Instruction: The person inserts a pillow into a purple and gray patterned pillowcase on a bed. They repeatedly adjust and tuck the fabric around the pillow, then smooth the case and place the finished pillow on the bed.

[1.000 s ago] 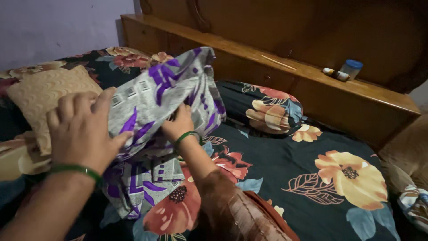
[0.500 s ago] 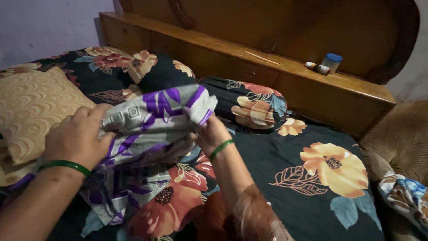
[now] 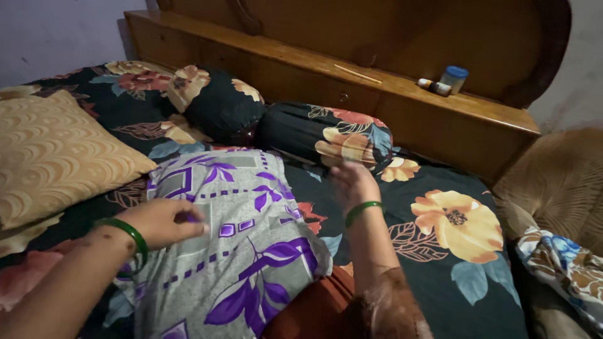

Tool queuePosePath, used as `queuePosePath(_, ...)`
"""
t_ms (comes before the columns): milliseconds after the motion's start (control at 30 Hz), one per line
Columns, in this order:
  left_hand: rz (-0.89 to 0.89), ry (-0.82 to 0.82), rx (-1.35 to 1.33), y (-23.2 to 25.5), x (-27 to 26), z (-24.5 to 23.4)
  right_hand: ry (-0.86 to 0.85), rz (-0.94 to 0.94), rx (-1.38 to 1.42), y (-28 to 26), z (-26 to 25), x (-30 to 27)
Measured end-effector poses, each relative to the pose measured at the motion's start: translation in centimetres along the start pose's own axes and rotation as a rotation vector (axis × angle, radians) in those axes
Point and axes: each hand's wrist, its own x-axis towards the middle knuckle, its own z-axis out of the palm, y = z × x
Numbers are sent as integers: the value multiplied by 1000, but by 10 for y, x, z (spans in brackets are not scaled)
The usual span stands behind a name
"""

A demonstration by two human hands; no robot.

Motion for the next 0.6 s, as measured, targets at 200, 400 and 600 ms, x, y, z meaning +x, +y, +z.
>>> queuePosePath(200,-236,186,-62,-50,54,63,-354,-14,-1627,64,69,-1)
queuePosePath(400,-185,115,-247,-85,72,109,-954,156,-2193,101,101,-13)
queuePosePath(600,-387,261,-133,-108,70,119,-156,729,-1602,120,95,11)
